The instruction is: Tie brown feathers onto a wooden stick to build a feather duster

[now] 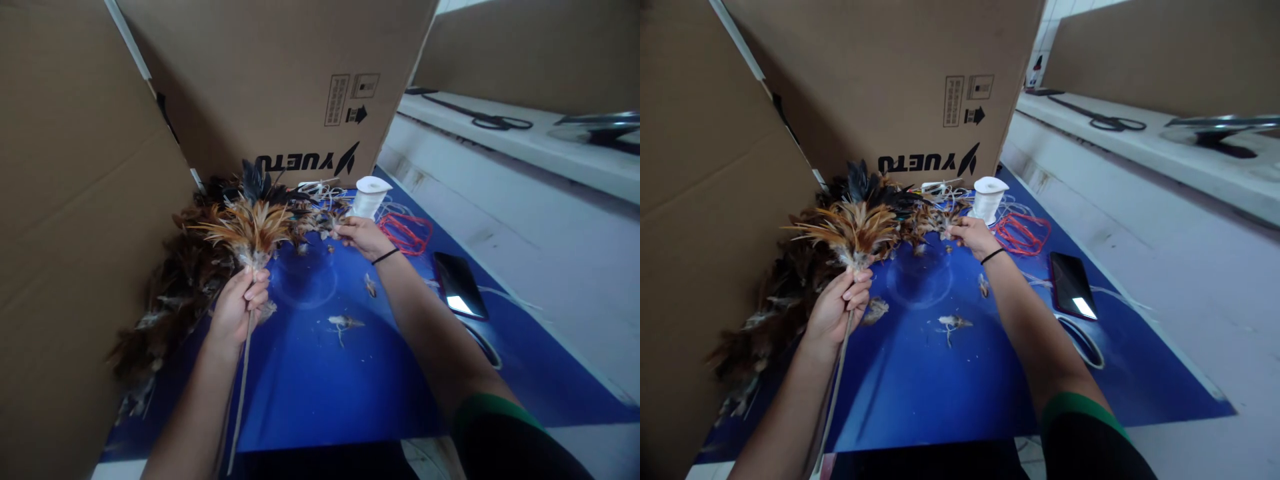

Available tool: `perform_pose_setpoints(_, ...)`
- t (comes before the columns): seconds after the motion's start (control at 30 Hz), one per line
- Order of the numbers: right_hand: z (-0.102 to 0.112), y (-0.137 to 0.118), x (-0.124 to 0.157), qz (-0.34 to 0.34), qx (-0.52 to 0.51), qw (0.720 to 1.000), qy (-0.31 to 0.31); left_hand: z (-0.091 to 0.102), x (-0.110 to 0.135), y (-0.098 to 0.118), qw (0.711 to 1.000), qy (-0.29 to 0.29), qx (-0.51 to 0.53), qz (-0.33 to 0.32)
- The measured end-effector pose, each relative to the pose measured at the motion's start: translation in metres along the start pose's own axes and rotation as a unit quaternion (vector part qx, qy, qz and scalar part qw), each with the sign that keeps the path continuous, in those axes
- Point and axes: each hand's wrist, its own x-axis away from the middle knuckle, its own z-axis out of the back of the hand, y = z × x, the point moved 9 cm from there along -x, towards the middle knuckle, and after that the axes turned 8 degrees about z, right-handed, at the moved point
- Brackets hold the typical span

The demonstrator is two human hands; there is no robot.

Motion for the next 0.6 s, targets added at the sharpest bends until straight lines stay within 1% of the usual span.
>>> perform_pose_setpoints(0.07,-0.017,-0.011,0.017,-0.013,-0.114,0.992,-0.048,-0.001,-0.002,-0.006,1.000,-0.006,0.016,0.016)
perform_pose_setpoints(0.13,-0.035,-0.023,0.035,-0.019,-0.165,0.982,-0.093,-0.002,-0.004,-0.011,0.999,-0.014,0.033,0.032)
perform_pose_setpoints(0.23,-0.059,-0.038,0.060,-0.022,-0.180,0.973,-0.140,-0.004,-0.007,-0.020,0.997,-0.027,0.054,0.053)
perform_pose_setpoints(0.33,-0.084,-0.047,0.080,-0.024,-0.186,0.967,-0.174,-0.001,-0.010,-0.024,0.997,-0.014,0.058,0.052)
perform_pose_setpoints(0.47,-0.105,-0.048,0.092,-0.044,-0.219,0.960,-0.171,0.001,-0.010,-0.028,0.998,-0.005,0.041,0.048)
perform_pose_setpoints(0.6,-0.114,-0.044,0.093,-0.060,-0.226,0.960,-0.151,0.000,-0.011,-0.031,0.999,-0.006,0.004,0.047)
